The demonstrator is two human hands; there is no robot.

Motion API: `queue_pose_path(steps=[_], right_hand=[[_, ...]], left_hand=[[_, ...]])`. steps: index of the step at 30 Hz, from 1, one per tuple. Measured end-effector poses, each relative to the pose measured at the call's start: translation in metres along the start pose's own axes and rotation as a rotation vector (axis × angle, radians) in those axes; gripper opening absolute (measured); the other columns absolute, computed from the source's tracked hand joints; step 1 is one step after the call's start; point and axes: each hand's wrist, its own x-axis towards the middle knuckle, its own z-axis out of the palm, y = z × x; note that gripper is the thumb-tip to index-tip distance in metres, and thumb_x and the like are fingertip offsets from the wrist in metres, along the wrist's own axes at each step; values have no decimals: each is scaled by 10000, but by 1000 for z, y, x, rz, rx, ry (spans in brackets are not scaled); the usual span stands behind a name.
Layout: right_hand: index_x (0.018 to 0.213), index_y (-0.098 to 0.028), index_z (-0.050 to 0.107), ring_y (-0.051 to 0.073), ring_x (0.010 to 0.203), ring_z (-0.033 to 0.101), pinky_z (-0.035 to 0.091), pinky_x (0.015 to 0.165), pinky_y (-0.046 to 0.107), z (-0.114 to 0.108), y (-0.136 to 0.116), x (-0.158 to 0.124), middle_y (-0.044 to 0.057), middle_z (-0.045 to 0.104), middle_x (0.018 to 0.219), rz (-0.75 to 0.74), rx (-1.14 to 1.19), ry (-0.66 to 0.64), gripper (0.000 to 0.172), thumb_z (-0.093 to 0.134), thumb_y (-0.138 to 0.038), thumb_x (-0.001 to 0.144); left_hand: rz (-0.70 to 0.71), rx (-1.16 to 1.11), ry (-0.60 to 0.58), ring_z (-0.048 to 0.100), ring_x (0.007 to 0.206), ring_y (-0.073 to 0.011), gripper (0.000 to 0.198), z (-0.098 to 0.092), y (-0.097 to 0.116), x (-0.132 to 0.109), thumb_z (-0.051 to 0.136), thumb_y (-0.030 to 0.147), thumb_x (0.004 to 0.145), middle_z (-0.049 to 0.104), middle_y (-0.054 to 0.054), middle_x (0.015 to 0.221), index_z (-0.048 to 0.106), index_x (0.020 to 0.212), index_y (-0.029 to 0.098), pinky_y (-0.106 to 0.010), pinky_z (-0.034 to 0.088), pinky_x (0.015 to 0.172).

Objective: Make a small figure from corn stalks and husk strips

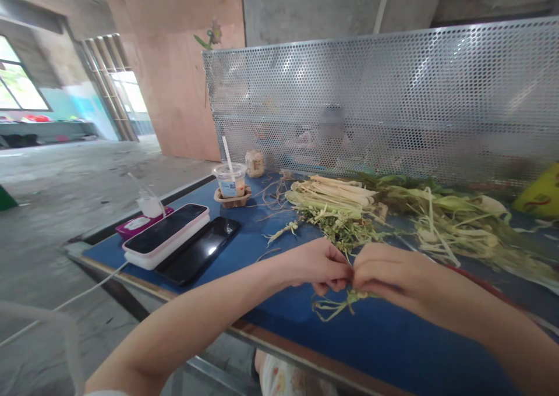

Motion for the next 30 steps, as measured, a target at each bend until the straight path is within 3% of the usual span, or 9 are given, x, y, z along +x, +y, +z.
queue_pose_path(steps=[11, 16, 22, 26, 30], right_hand=[[757, -208, 529, 122, 779, 519, 407, 693, 232, 2, -2, 4, 1, 545, 832, 120, 36, -27, 75, 497, -200, 824], [712, -203, 520, 127, 729, 517, 391, 648, 231, 12, 1, 6, -4, 537, 763, 161, -8, 92, 84, 524, -144, 771], [619, -191, 502, 129, 692, 509, 335, 750, 313, 19, -8, 9, -34, 538, 653, 200, -144, 275, 160, 551, -46, 667], [653, -208, 547, 157, 799, 512, 312, 773, 342, 11, -12, 9, -29, 587, 705, 136, -136, 157, 118, 586, -132, 734], [704, -234, 580, 167, 849, 519, 322, 787, 344, 8, -8, 5, -23, 609, 778, 116, -143, 147, 60, 598, -224, 760]], left_hand=[[-7, 32, 31, 391, 346, -12, 125, 2, 1, -1, 446, 130, 633, 473, 61, 471, 543, 555, 127, -105, 340, 315], [-22, 70, 91, 400, 346, -20, 141, 3, 4, -2, 440, 148, 652, 469, 60, 465, 524, 540, 131, -116, 349, 329], [65, 137, 131, 393, 341, -29, 153, 2, -3, 1, 432, 188, 646, 474, 47, 478, 518, 534, 129, -137, 342, 342], [124, 204, 141, 375, 330, -49, 170, 1, -5, 3, 426, 205, 630, 449, 46, 448, 548, 542, 126, -167, 318, 335], [41, 143, 156, 382, 339, -55, 158, 1, -4, 3, 440, 200, 631, 463, 44, 453, 556, 550, 130, -176, 324, 337]])
